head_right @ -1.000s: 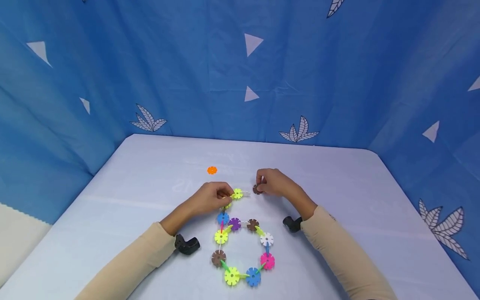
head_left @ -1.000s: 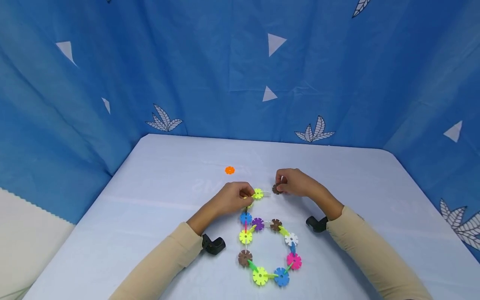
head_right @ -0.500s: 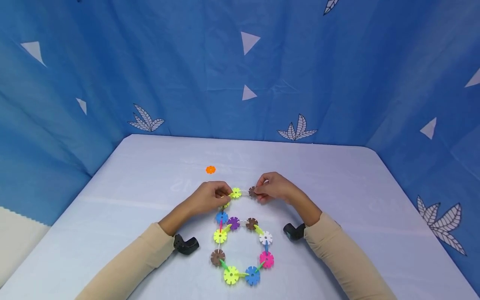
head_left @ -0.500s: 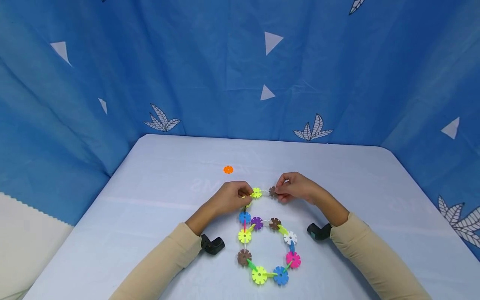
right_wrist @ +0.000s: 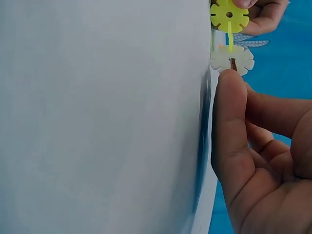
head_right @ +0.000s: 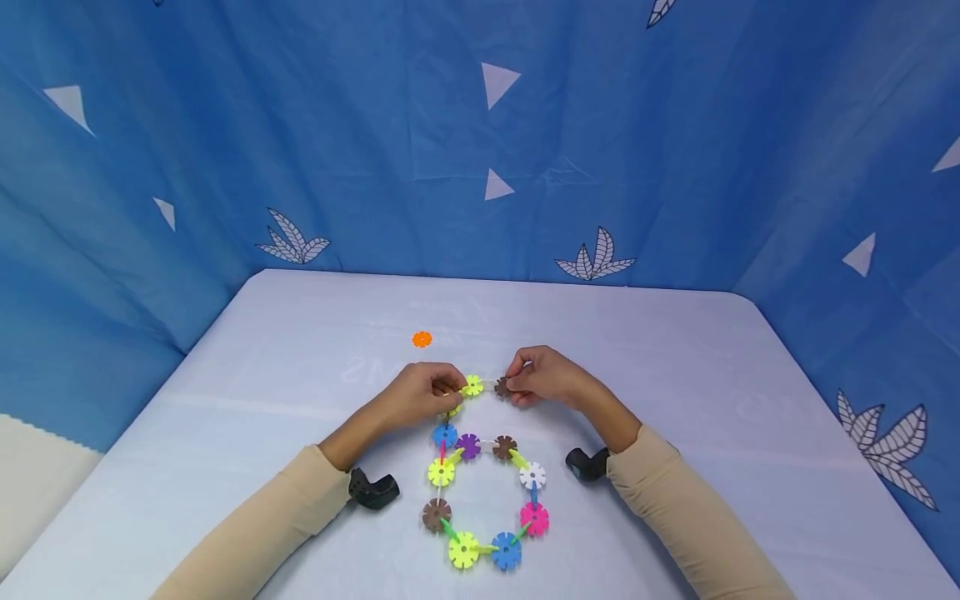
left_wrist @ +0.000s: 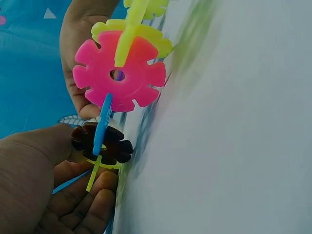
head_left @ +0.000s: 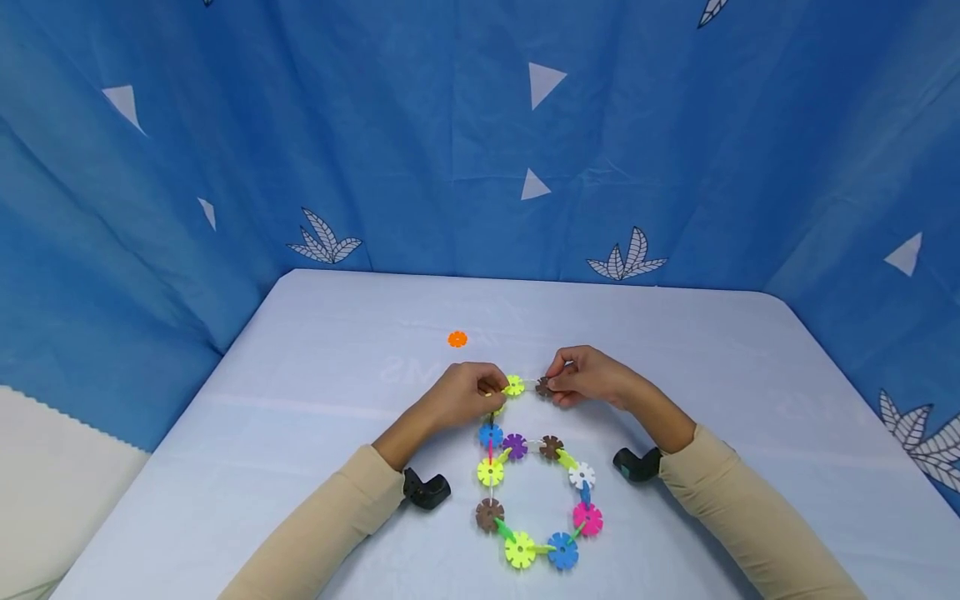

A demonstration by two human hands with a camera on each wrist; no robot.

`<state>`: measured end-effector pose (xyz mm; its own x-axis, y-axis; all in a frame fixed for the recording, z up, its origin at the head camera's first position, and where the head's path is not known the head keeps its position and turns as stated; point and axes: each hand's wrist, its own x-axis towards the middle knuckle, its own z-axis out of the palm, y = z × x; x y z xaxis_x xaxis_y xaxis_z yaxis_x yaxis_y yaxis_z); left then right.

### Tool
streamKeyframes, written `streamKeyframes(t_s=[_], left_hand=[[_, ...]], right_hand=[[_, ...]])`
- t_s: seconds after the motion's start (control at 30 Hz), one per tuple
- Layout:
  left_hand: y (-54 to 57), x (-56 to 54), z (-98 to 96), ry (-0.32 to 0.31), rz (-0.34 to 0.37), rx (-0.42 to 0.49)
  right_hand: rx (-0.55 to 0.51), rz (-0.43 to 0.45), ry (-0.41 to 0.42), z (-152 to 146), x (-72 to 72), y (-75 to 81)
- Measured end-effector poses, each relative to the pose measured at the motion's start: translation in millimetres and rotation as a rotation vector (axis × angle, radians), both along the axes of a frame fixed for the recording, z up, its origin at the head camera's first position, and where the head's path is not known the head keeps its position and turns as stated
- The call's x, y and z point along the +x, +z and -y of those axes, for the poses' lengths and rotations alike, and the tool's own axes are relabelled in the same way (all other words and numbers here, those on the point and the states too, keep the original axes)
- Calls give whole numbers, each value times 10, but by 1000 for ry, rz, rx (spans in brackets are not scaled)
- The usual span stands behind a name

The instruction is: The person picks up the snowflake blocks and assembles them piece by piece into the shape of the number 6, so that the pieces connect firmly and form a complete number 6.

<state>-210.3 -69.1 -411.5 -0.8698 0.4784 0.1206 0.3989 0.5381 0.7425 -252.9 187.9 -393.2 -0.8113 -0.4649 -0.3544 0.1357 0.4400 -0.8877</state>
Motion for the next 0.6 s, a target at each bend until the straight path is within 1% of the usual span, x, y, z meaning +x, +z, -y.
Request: streamKeyframes(t_s=[0.27,0.47,0.6], left_hand=[[40,-5,-13,2,-3,-10],[17,-28,-6,2,14,-12],[22,-15,-24,3,16,-8]], right_hand=[[13,-39,-7,32,-8,13],[18,-65,-4,89,7,6],[49,-69,17,85,10,30]])
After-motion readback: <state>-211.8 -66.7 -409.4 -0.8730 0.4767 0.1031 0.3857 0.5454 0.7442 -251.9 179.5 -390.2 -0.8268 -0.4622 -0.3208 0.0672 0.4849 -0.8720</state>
